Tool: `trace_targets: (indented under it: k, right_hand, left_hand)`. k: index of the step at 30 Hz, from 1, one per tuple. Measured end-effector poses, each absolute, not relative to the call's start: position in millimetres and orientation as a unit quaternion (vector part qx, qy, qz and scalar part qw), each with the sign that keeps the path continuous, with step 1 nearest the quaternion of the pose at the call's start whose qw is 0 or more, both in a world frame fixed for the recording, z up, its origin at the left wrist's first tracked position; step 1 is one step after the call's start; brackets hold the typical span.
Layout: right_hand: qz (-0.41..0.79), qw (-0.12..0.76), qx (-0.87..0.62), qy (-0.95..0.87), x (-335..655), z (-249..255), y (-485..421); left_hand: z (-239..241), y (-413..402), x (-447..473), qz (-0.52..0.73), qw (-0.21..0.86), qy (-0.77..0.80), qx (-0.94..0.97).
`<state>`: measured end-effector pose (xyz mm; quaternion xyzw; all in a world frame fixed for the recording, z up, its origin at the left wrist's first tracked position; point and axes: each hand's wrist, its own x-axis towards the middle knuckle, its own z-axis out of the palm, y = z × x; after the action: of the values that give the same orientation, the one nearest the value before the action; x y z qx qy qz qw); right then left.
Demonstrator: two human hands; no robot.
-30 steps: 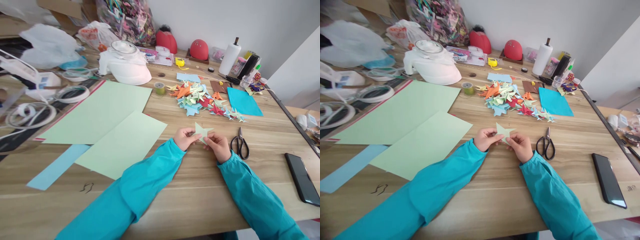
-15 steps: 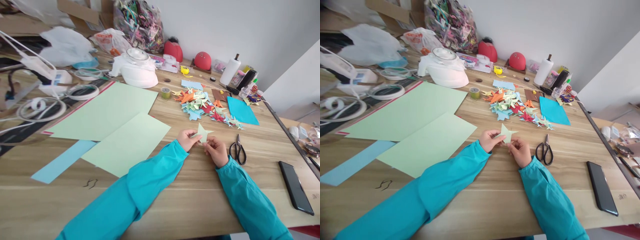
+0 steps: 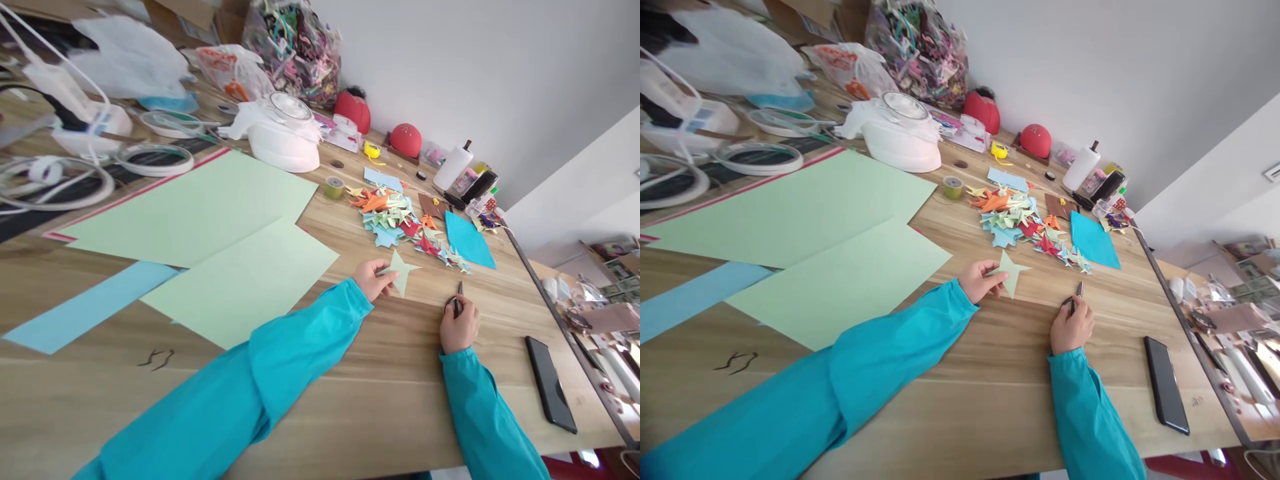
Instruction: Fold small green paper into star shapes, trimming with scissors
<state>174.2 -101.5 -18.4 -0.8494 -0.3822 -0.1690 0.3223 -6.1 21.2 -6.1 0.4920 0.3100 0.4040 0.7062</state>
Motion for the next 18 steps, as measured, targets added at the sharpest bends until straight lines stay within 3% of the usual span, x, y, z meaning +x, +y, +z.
trace_targets:
  k: [7,12,14,18]
  right_hand:
    - [-0.161,0.285,-0.867,-0.375,211.6,-25.6,-122.5]
    - [-0.003,0.318,-0.872,-0.372,233.3,-13.5,-129.0]
    - [0.054,0.382,-0.863,-0.325,232.5,-4.1,-128.2]
    - [0.296,0.611,-0.695,-0.237,206.7,18.1,-127.5]
  left_hand:
    - [-7.0,20.4,-4.1,0.435,0.704,0.278,0.487]
    - [-8.8,21.2,-3.9,0.436,0.711,0.289,0.469]
    - [-7.5,21.5,-4.3,0.441,0.712,0.294,0.461]
    - [-1.2,20.8,-6.5,0.436,0.717,0.312,0.445]
